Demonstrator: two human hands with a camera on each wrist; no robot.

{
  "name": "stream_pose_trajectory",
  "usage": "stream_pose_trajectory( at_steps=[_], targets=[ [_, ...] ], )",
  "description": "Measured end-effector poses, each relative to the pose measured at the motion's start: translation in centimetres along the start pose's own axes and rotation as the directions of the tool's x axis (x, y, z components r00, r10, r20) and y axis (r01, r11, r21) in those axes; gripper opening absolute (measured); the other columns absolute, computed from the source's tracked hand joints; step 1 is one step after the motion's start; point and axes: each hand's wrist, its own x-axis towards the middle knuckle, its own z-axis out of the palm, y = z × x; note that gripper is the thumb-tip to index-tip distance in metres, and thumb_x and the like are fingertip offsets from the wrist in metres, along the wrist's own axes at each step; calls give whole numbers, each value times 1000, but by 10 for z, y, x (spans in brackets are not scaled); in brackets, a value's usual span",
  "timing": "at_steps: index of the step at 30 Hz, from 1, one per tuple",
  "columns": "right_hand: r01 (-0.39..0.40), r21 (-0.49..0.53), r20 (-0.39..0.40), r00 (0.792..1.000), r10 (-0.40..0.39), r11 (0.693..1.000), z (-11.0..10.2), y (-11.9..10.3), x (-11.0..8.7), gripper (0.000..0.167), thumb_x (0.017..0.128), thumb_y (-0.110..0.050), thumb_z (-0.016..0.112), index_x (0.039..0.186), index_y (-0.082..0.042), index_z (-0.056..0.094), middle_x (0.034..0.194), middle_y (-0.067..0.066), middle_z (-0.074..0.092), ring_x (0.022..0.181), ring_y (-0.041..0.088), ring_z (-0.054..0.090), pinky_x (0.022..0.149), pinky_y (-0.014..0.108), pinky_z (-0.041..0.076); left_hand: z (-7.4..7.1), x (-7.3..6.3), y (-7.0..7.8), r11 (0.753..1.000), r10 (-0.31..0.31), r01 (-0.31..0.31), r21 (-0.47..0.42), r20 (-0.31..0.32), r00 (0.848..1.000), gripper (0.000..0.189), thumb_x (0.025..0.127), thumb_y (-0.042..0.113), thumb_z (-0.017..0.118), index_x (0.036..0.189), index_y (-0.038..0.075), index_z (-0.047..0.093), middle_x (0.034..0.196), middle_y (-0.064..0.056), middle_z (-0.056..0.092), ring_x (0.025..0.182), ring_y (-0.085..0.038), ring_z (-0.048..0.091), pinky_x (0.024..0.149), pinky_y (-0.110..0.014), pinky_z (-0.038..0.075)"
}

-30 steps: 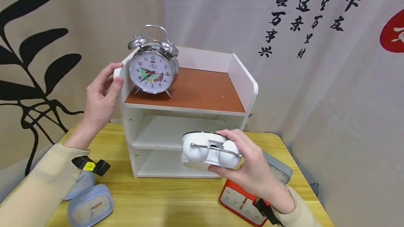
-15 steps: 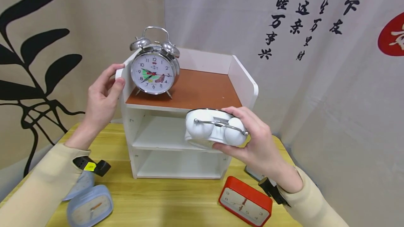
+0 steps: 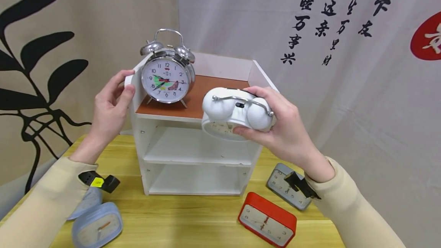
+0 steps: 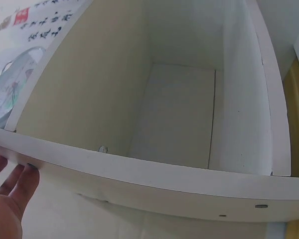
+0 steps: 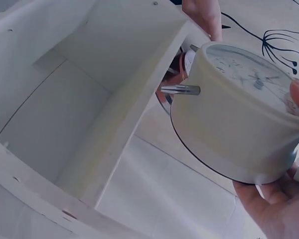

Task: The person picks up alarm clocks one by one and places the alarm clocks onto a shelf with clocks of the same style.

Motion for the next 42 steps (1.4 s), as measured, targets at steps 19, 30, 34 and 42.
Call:
stream_pose_trajectory(
  at_steps=[19,30,34,42],
  targets=[
    [-283,3,71,957,282,959,-16,25,50,66,82,-1,87,142,-5,61,134,0,65,109,3,63,90,6,51,2,1,-1,1000,13,-13,0,13,1000,41,110,20,55,151,18,55,156,-2,55,136,-25,60,97,-13,57],
    [-392,-60,122,910,396,918,-20,35,68,61,87,-15,87,142,-11,62,130,16,70,100,0,66,81,8,52,2,1,-2,1000,28,-27,-4,9,1000,42,111,25,54,151,17,54,157,-5,54,135,-26,59,91,-6,55],
    [-416,-71,147,895,422,907,-20,38,69,60,88,-18,86,142,-12,61,128,16,70,98,1,65,80,9,52,1,0,-1,1000,16,-16,-4,12,1000,42,110,25,55,151,17,54,156,-4,54,136,-26,59,94,-10,56],
    [-440,-98,179,875,451,893,-20,46,73,58,90,-22,85,142,-12,61,127,15,70,95,2,65,76,12,53,0,0,-2,1000,21,-21,4,13,1000,42,111,26,54,152,19,54,156,-5,54,136,-25,59,92,-7,55]
  ],
)
